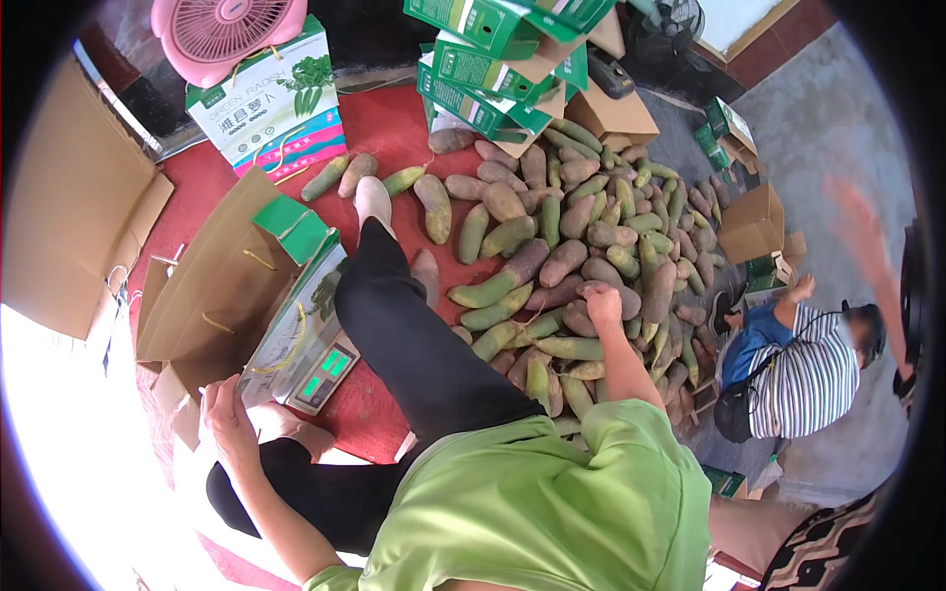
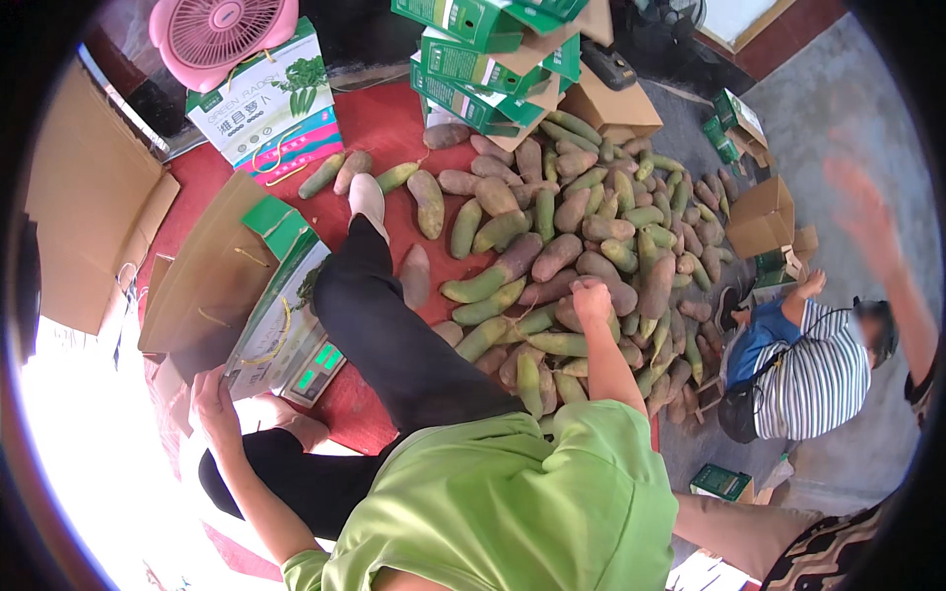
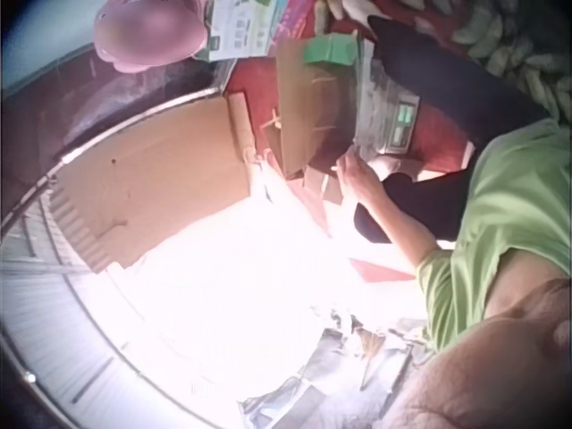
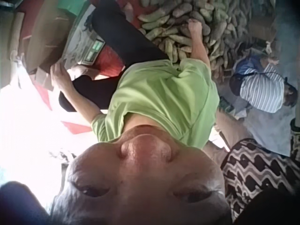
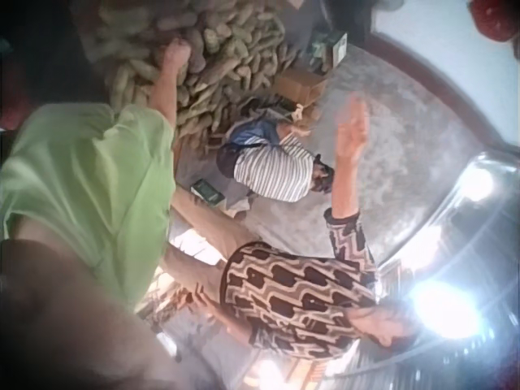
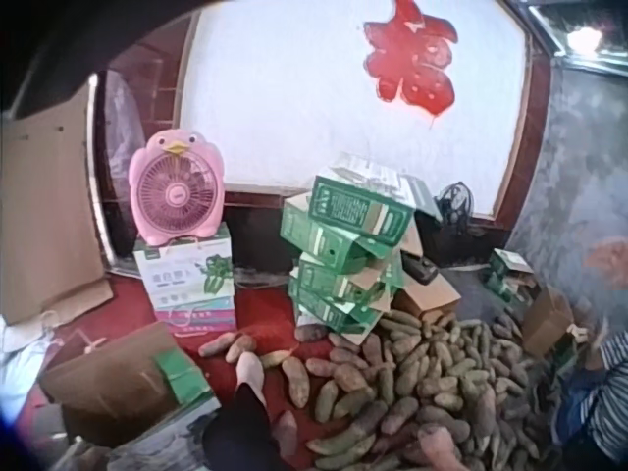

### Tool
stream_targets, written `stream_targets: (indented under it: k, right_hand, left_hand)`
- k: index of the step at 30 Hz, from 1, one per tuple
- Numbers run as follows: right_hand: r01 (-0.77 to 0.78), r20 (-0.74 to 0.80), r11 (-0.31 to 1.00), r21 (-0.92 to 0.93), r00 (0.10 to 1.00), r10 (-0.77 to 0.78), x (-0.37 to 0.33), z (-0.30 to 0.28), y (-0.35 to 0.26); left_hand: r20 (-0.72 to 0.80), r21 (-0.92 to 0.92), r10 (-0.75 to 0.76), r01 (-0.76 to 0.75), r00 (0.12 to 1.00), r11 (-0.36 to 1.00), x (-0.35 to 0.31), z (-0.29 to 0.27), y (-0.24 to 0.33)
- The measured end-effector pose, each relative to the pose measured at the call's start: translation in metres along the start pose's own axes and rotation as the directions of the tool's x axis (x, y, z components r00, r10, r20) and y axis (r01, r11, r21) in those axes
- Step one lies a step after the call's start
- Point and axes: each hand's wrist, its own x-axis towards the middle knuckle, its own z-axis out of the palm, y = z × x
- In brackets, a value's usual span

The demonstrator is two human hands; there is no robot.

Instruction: The recorder sorts green radishes into a cardboard box on a scale and then moves the full box to a stack.

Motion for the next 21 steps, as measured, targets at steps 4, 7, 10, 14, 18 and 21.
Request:
stream_targets:
  k: [4,7,10,14,18,21]
  right_hand:
    - [0.037,0.002,0.996,0.084,0.999,-0.037,0.004,-0.024,-0.021]
    - [0.127,-0.075,0.978,0.165,0.990,-0.116,0.000,-0.038,-0.051]
    - [0.220,-0.075,0.947,0.235,0.975,-0.208,0.007,-0.040,-0.082]
    - [0.361,-0.057,0.795,0.487,0.922,-0.384,-0.001,-0.053,-0.149]
    - [0.444,-0.050,0.496,0.746,0.780,-0.623,-0.054,-0.099,-0.255]
    - [0.510,-0.112,0.291,0.809,0.621,-0.776,-0.103,-0.133,-0.336]
  left_hand:
    - [-0.016,0.005,0.007,-0.007,1.000,1.000,0.001,-0.001,0.005]
    - [-0.026,0.009,0.012,-0.012,1.000,1.000,0.001,-0.002,0.005]
    - [-0.046,0.013,0.004,-0.003,0.999,1.000,-0.003,-0.003,0.006]
    - [-0.047,0.020,0.010,-0.009,0.999,1.000,-0.003,-0.005,0.006]
    - [-0.019,0.039,0.034,-0.033,0.999,0.999,-0.002,-0.005,0.003]
    - [-0.021,0.070,0.045,-0.044,0.999,0.997,-0.004,-0.005,0.002]
